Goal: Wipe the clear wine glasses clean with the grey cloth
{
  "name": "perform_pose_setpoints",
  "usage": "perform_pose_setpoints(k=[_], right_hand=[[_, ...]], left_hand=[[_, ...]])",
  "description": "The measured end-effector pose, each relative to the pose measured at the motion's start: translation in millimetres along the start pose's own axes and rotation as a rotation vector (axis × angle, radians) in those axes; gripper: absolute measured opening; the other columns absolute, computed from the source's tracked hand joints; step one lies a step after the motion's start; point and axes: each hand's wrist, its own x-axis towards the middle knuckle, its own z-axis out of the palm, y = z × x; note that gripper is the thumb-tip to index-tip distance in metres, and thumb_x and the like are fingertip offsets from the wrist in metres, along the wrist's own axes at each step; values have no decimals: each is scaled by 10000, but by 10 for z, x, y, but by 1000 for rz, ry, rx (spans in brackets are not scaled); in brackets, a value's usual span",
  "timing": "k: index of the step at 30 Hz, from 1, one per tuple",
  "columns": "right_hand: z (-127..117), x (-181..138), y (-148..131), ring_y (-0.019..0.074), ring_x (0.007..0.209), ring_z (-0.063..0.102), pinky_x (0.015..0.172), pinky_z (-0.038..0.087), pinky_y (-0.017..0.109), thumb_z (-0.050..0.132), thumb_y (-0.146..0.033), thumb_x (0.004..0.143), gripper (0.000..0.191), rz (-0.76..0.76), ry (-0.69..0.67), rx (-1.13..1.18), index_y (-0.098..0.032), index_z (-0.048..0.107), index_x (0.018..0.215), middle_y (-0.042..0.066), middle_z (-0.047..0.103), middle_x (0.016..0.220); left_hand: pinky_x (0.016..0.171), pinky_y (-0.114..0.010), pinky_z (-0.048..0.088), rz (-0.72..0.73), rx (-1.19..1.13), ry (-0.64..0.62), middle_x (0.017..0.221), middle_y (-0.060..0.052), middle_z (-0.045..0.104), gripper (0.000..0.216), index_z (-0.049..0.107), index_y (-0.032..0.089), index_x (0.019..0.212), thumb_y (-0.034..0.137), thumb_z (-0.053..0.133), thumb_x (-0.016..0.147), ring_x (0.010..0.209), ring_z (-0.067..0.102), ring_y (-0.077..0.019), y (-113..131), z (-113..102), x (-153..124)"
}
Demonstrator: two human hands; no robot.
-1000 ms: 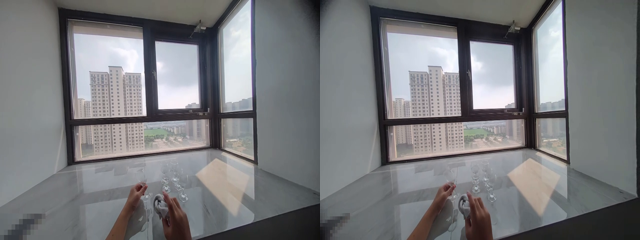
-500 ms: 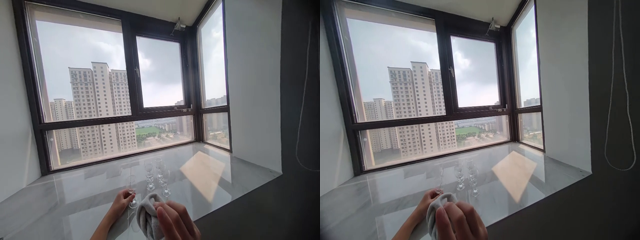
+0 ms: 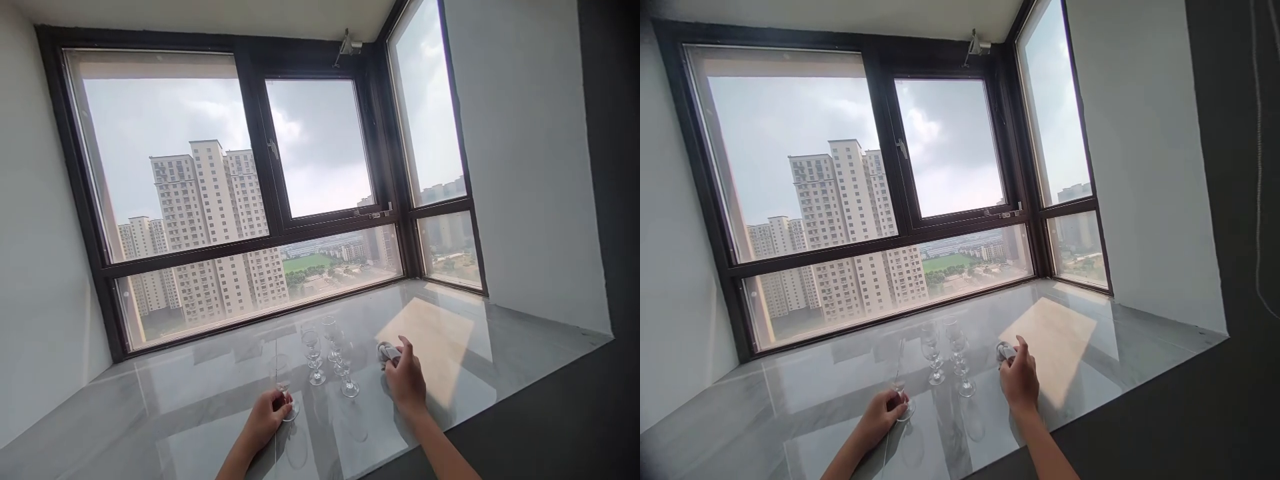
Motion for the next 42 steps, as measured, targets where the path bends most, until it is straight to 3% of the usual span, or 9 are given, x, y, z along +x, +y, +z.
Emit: perform_pose_setpoints(k=[5, 10, 13, 17, 21, 26, 35, 38, 42], right_hand=[[153, 71, 81, 273, 1142, 631, 842, 483, 342, 435, -176, 885, 587, 94, -114, -34, -181, 365, 1468, 127, 662, 1243], [141, 93, 94, 270, 1139, 639, 811, 487, 329, 448, -211, 893, 557, 102, -128, -46, -183, 391, 1447, 135, 665, 1254], [127, 96, 87, 280, 1137, 645, 816, 488, 341, 439, -217, 901, 550, 114, -135, -51, -185, 383, 1447, 141, 661, 1253], [109, 101, 78, 279, 1140, 652, 835, 493, 341, 425, -218, 910, 542, 121, -147, -55, -172, 368, 1447, 149, 657, 1263], [93, 107, 77, 277, 1106, 673, 816, 500, 335, 424, -221, 911, 533, 118, -148, -53, -162, 378, 1439, 144, 689, 1201], [111, 133, 92, 292, 1109, 677, 819, 505, 353, 438, -226, 906, 522, 127, -143, -48, -163, 414, 1423, 165, 689, 1224], [161, 149, 138, 321, 1107, 662, 786, 495, 376, 415, -268, 919, 523, 125, -164, -59, -173, 403, 1433, 157, 686, 1209], [150, 137, 148, 331, 1105, 659, 737, 496, 372, 396, -313, 933, 521, 136, -180, -57, -182, 391, 1437, 158, 674, 1234], [124, 133, 136, 342, 1093, 665, 720, 498, 380, 414, -346, 924, 533, 158, -198, -69, -190, 398, 1433, 163, 674, 1254]], left_hand=[[670, -297, 409, 9, 131, -7, 688, -24, 660, 279, 740, 184, 793, 456, 675, 797, 681, 573, -202, 22, 2, -41], [801, -312, 445, 135, 194, -89, 907, -70, 771, 259, 793, 238, 836, 367, 571, 873, 874, 663, -254, 228, 82, -80], [806, -307, 445, 112, 213, -110, 964, -76, 784, 251, 801, 241, 859, 333, 568, 861, 897, 677, -255, 349, 210, -77], [753, -304, 419, 63, 252, -146, 914, -73, 781, 224, 791, 235, 851, 322, 585, 850, 808, 665, -237, 465, 355, -77], [872, -362, 394, 80, 348, -107, 818, -76, 760, 176, 775, 248, 766, 322, 626, 827, 846, 644, -263, 466, 333, -62], [1009, -453, 322, -25, 508, 21, 832, -81, 770, 167, 742, 251, 723, 308, 622, 823, 944, 637, -298, 138, -57, -20], [952, -438, 368, -401, 782, 199, 947, -56, 780, 240, 674, 248, 818, 338, 495, 949, 1102, 656, -296, -563, -1138, -173], [903, -408, 392, -472, 780, 250, 935, -37, 786, 276, 652, 253, 801, 354, 462, 974, 1074, 677, -286, -643, -1310, -211], [921, -404, 397, -482, 783, 302, 1002, -55, 792, 265, 691, 258, 872, 337, 457, 969, 1102, 672, -288, -685, -1331, -231]])
